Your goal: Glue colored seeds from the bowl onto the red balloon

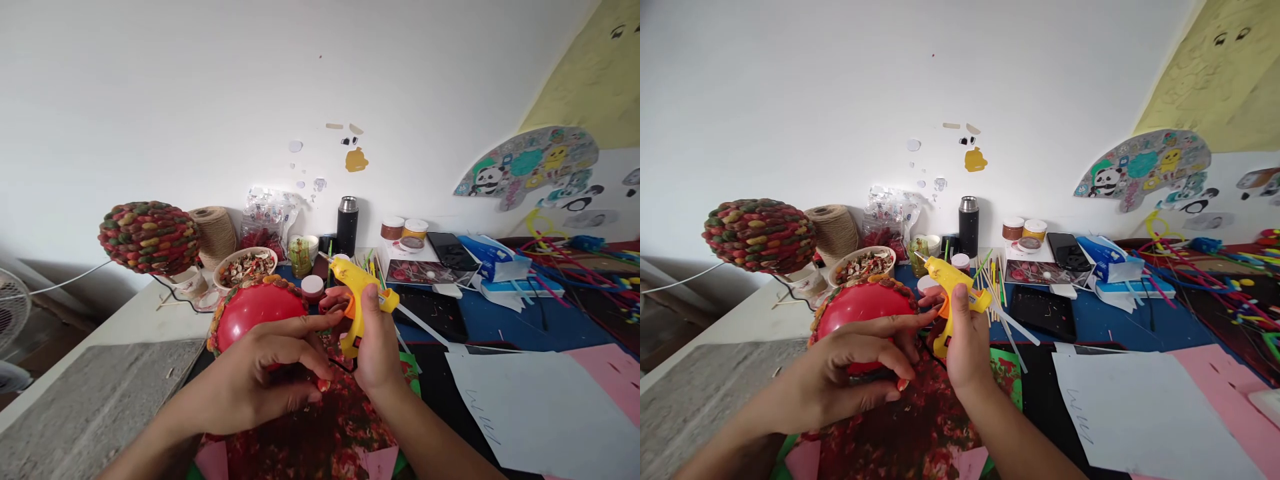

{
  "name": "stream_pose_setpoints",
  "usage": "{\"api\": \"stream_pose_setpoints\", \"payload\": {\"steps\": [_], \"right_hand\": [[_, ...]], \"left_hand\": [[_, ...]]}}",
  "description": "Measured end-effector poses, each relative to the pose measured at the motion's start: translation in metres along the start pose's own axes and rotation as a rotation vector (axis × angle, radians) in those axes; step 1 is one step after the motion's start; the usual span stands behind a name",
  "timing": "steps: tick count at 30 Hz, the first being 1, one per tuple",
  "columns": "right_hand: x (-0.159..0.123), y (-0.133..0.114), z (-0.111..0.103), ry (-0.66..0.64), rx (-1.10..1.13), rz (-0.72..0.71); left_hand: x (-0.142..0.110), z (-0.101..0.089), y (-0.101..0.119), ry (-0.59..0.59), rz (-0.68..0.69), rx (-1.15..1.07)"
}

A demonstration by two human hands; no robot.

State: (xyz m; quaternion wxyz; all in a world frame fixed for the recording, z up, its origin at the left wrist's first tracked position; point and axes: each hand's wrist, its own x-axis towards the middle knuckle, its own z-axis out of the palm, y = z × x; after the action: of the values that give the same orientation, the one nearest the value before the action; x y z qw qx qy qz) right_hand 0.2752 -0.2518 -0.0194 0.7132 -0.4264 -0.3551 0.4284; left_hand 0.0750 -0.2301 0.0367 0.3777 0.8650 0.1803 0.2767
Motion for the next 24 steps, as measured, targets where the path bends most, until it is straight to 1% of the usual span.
{"api": "stream_pose_setpoints", "payload": {"steps": [2, 5, 6, 7, 8, 9, 11, 13, 14, 15, 17, 20, 22, 24], "right_hand": [[0.0, -0.001, 0.001, 0.016, 0.015, 0.006], [0.002, 0.0, 0.001, 0.037, 0.079, 0.066], [0.003, 0.001, 0.001, 0.041, 0.095, 0.086], [0.004, 0.002, 0.0, 0.048, 0.105, 0.097], [0.004, 0.003, 0.0, 0.054, 0.111, 0.103], [0.004, 0.003, -0.001, 0.055, 0.119, 0.105], [0.002, 0.003, -0.001, 0.039, 0.137, 0.101], [0.0, 0.002, 0.0, -0.013, 0.133, 0.087], [-0.002, 0.001, 0.001, -0.046, 0.12, 0.072], [-0.004, 0.0, 0.001, -0.076, 0.102, 0.059], [-0.007, -0.002, 0.002, -0.123, 0.061, 0.035], [-0.014, -0.002, 0.002, -0.178, 0.008, 0.019], [-0.018, 0.0, 0.001, -0.198, -0.012, 0.024], [-0.021, 0.003, 0.0, -0.196, -0.016, 0.038]], "left_hand": [[0.002, -0.002, 0.003, -0.03, -0.007, -0.079], [0.005, 0.002, 0.009, -0.141, 0.029, -0.271], [0.005, 0.003, 0.01, -0.159, 0.038, -0.323], [0.004, 0.004, 0.011, -0.142, 0.037, -0.364], [0.004, 0.004, 0.009, -0.077, 0.025, -0.391], [0.003, 0.004, 0.006, 0.029, 0.005, -0.411], [0.002, 0.0, -0.004, 0.309, -0.035, -0.453], [0.002, -0.006, -0.016, 0.587, -0.084, -0.489], [0.003, -0.009, -0.022, 0.683, -0.119, -0.518], [0.004, -0.012, -0.026, 0.751, -0.15, -0.546], [0.005, -0.016, -0.03, 0.838, -0.192, -0.58], [0.004, -0.021, -0.028, 0.933, -0.21, -0.564], [0.004, -0.023, -0.026, 0.957, -0.224, -0.547], [0.003, -0.024, -0.026, 0.954, -0.237, -0.532]]}}
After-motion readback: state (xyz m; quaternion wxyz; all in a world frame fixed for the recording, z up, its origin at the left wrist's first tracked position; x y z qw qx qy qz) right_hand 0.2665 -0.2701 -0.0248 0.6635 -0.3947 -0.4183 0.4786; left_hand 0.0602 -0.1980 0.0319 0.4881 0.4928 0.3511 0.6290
